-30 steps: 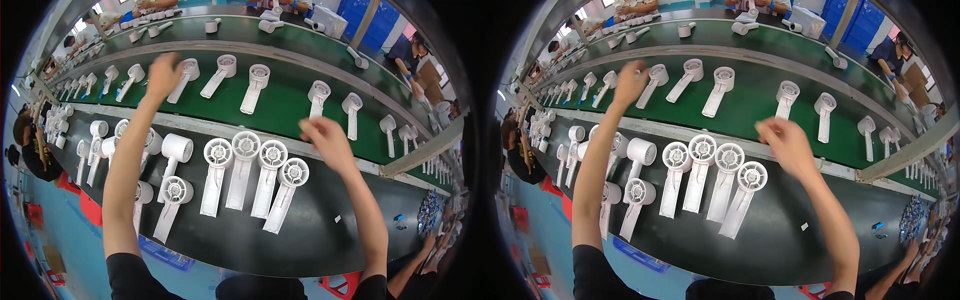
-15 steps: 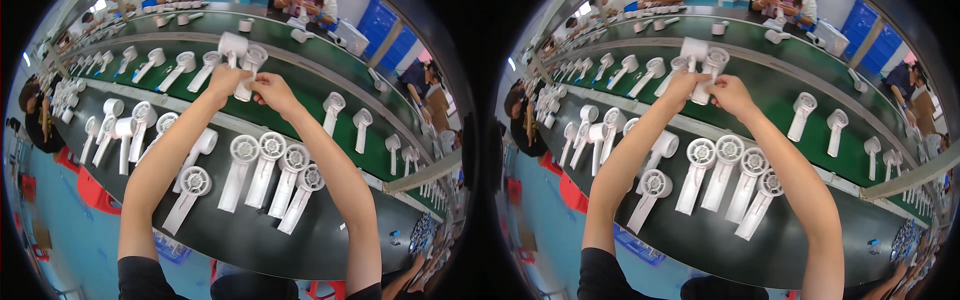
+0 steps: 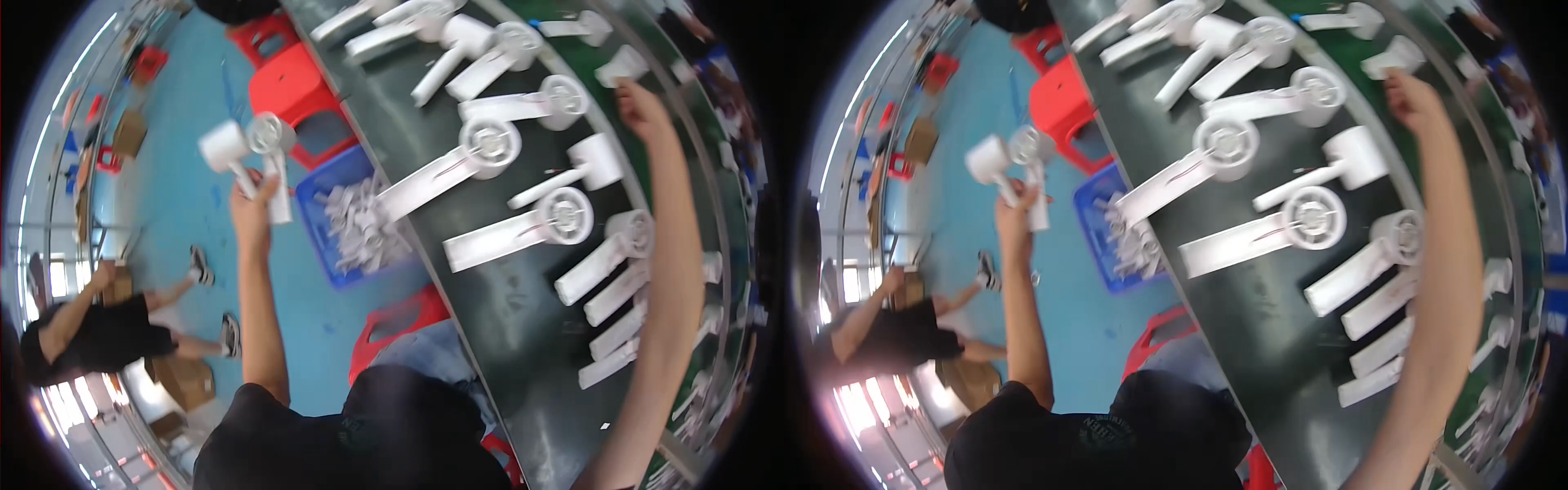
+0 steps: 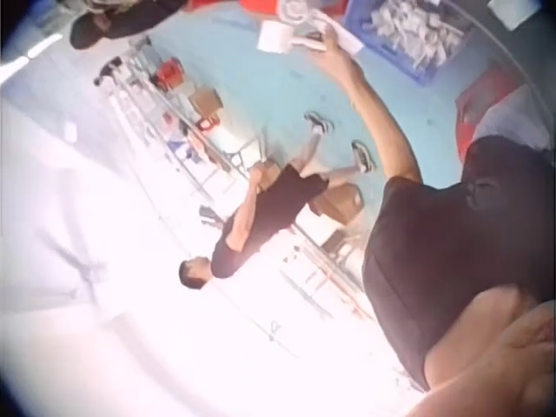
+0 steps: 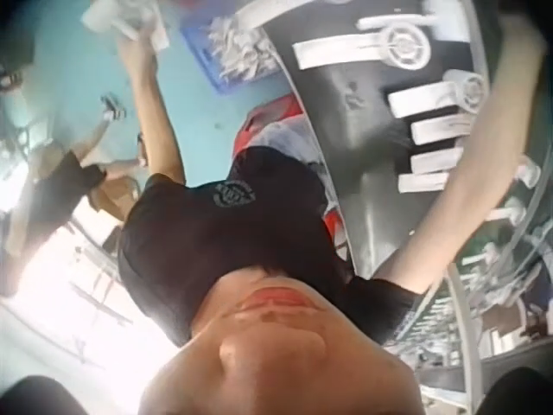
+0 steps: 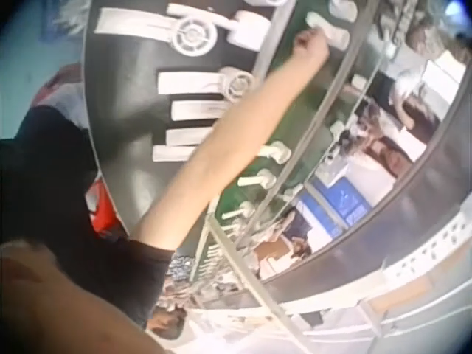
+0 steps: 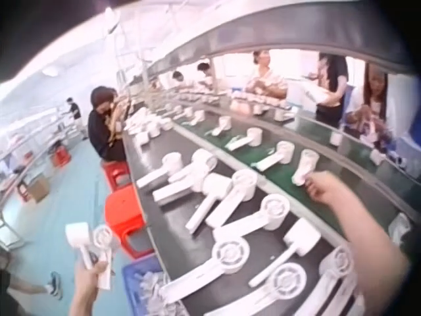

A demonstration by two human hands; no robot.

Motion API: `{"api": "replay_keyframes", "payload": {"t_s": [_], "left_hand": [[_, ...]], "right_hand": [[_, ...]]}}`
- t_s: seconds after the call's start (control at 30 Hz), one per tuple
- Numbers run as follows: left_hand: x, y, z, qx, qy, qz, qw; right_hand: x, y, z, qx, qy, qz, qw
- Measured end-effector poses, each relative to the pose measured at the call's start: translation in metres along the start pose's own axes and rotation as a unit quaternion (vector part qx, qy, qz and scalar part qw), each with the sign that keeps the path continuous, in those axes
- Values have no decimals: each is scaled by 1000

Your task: The person assembles portable fans by connecting circuit boards and batteries to the wiring, fitting them into the plastic fan handles by hand, and placing the assembled units onto the conveyor belt.

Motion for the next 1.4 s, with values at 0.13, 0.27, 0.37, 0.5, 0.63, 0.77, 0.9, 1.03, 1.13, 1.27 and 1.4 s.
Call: {"api": "replay_keyframes", "payload": {"t_s": [0.13,0.27,0.37,0.5,0.63,0.77,0.9,1.03,1.13,1.27,1.4], "left_hand": [[-82,218,-50,-222,-55,190,955],[-111,364,-73,-290,13,314,904],[-63,430,-68,-318,73,433,840],[-144,468,-43,-345,60,398,848],[-85,466,-54,-366,113,415,826],[-151,438,-38,-211,48,563,798],[-34,367,-82,-107,390,577,709],[92,146,-171,-280,692,229,625],[163,0,-221,-178,855,155,462],[243,-88,-279,9,896,76,438],[305,-121,-328,128,788,47,601]], "right_hand": [[-42,41,-28,-14,70,64,995],[-96,55,-123,10,124,-5,992],[-144,75,-307,-58,150,5,987],[-153,19,-520,-134,-37,-32,990],[-9,-45,-629,-8,-242,-379,893],[-7,-168,-674,-73,-422,-65,901],[75,-215,-643,-33,-586,-203,784],[99,-240,-593,-11,-484,-200,852],[95,-214,-598,-5,-398,-252,882],[7,-197,-705,-51,-655,-449,606],[-88,-221,-834,81,-744,-512,421]]}}
Point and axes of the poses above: each hand's wrist, its own z-axis towards the middle knuckle, its own x-axis out of the palm, y = z × x, the point moved 3 cm from there along z, towards the middle knuckle, and after that the axes turned 12 degrees about y, right-handed, at the moved point
